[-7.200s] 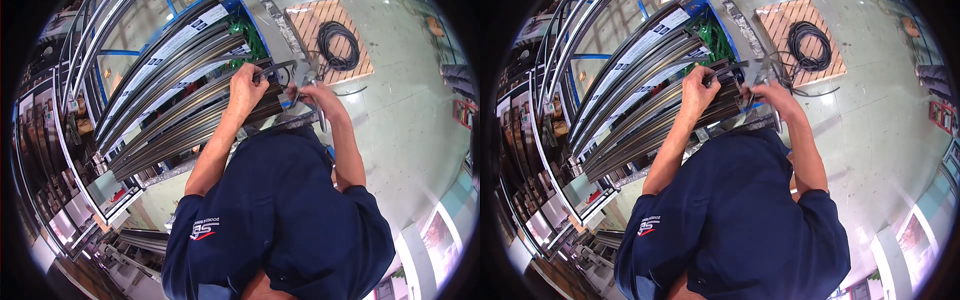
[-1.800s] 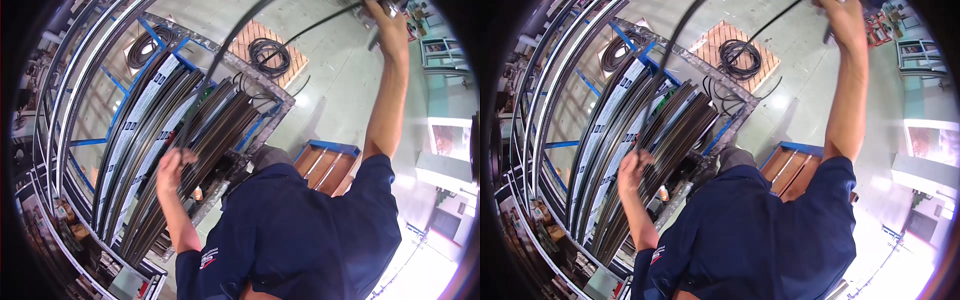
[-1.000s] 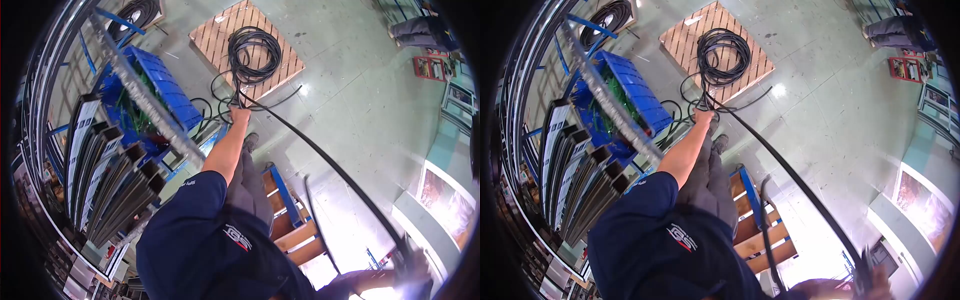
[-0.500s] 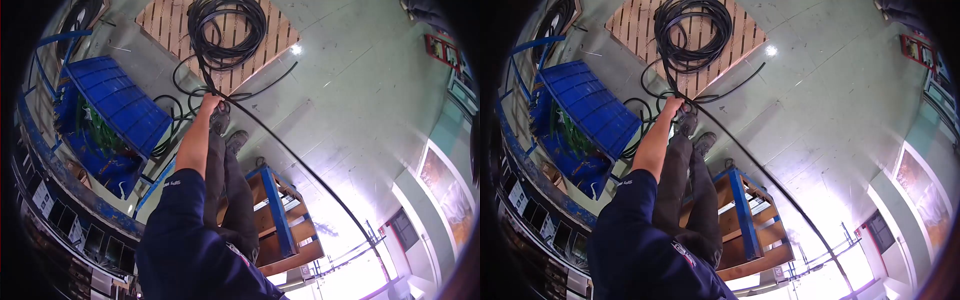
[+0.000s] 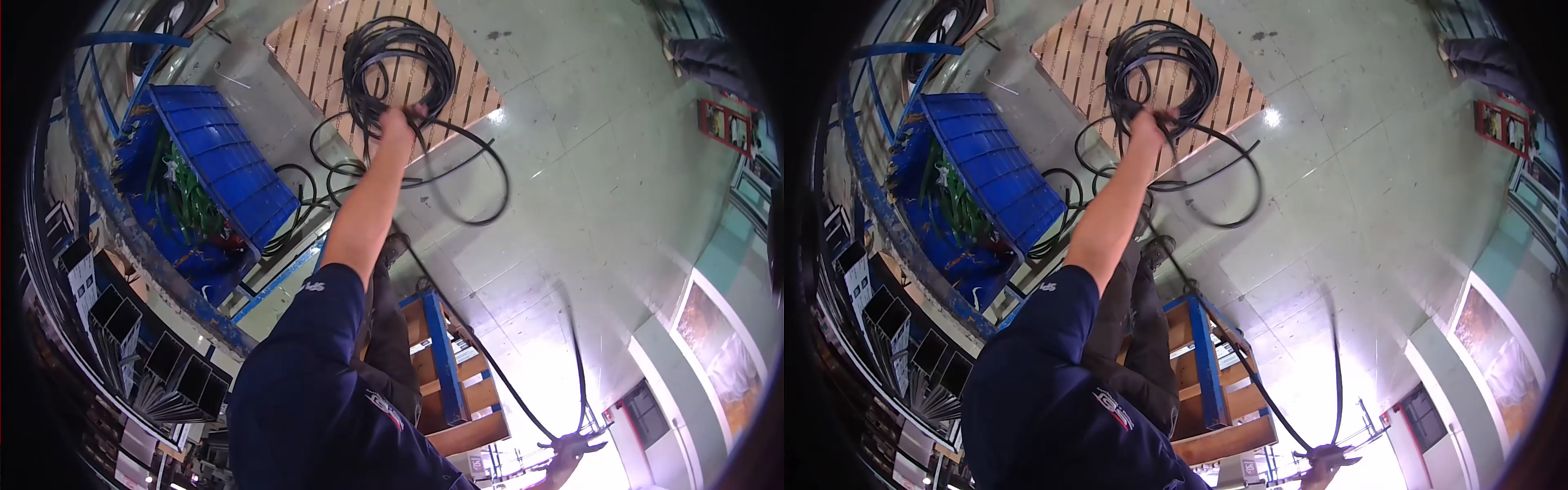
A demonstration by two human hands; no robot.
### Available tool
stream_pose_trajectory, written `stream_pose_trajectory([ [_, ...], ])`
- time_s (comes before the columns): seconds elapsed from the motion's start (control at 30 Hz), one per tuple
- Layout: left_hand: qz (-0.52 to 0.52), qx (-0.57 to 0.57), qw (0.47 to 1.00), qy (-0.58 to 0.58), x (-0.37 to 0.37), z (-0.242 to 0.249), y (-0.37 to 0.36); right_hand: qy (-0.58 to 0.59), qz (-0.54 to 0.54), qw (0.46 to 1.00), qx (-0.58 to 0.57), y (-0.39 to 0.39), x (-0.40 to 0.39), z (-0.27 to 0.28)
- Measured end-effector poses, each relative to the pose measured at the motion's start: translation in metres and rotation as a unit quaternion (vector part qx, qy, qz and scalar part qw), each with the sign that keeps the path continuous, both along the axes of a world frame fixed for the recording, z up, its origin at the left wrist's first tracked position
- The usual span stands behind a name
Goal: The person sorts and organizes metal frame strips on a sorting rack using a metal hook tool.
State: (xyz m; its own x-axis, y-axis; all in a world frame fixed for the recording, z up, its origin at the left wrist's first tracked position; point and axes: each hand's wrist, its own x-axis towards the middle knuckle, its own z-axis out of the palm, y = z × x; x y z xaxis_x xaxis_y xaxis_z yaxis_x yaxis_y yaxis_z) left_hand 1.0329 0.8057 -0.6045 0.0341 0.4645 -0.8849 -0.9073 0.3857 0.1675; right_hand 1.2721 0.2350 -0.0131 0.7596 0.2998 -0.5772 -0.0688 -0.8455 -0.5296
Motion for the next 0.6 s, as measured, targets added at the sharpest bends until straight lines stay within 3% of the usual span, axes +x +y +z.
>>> stream_pose_trajectory([
  [0.03, -0.026, -0.009, 0.999, 0.046, 0.013, -0.013, -0.020, -0.014, 0.002, 1.000, 0.004, 0.001, 0.002, 0.003],
  [0.1, -0.262, 0.068, 0.923, 0.272, 0.022, -0.049, -0.072, -0.043, 0.007, 0.999, 0.006, 0.004, 0.005, 0.008],
  [0.13, -0.430, 0.090, 0.827, 0.350, 0.015, -0.087, -0.098, -0.063, 0.009, 0.998, 0.007, 0.004, 0.008, 0.013],
  [0.2, -0.639, 0.116, 0.624, 0.434, -0.004, -0.088, -0.125, -0.109, 0.011, 0.994, 0.009, 0.004, 0.013, 0.026],
  [0.27, -0.742, 0.130, 0.465, 0.466, -0.022, -0.002, -0.128, -0.163, 0.017, 0.987, 0.007, 0.003, 0.017, 0.041],
  [0.37, -0.498, 0.356, 0.627, 0.482, -0.053, 0.025, -0.120, -0.252, 0.029, 0.967, 0.004, 0.001, 0.025, 0.065],
  [0.43, -0.410, 0.274, 0.635, 0.594, -0.077, -0.001, -0.116, -0.312, 0.041, 0.949, -0.005, -0.002, 0.030, 0.080],
  [0.53, -0.399, 0.012, 0.765, 0.506, -0.111, -0.179, -0.145, -0.401, 0.062, 0.914, -0.016, -0.006, 0.040, 0.101],
  [0.6, -0.372, -0.059, 0.825, 0.421, -0.108, -0.176, -0.146, -0.454, 0.084, 0.886, -0.031, -0.012, 0.046, 0.115],
])
